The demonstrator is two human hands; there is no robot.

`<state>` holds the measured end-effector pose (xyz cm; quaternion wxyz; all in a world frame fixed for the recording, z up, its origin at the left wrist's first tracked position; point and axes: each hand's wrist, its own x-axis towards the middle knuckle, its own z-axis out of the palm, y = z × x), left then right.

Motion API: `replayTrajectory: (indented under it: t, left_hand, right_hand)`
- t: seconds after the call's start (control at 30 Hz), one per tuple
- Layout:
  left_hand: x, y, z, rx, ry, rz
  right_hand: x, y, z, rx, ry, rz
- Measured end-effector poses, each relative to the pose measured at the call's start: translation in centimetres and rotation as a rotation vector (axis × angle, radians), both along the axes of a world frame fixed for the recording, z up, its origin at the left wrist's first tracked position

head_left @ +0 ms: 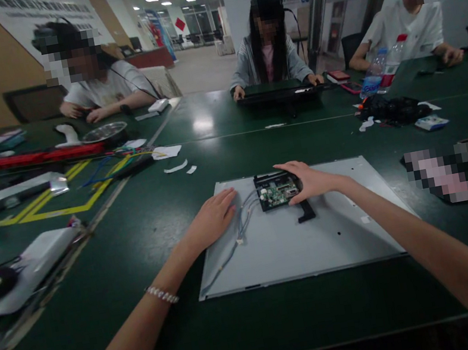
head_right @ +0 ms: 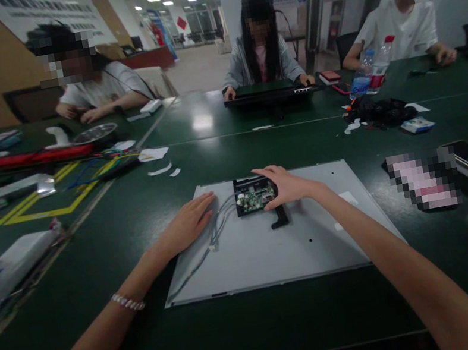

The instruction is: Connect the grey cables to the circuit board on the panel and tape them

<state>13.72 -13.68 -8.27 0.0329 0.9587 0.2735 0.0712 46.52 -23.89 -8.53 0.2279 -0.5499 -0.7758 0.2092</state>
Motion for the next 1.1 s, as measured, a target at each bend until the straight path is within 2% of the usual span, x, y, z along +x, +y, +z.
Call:
replayTrajectory:
  t: [0.23,0.4,0.9,1.1]
  left_hand:
    - [0.5,0.0,0.3,-0.001,0.052,-0.025]
    - [0.6,-0.1,0.5,-0.019,0.053,0.014]
    - [0.6,-0.7,1.6,-0.058,0.089,0.131]
    - [0.4,-0.5,1.7,-0.091,0.079,0.111]
  right_hand:
    - [1.2,-4.4,-0.1,-0.009,0.021,-0.037]
    - [1.6,-6.6,-0.7,0.009,0.062,-0.086]
    - [1.7,-8.3,-1.4,0.014,0.081,-0.113]
    - [1.7,-8.6,-1.6,0.036,0.084,-0.123]
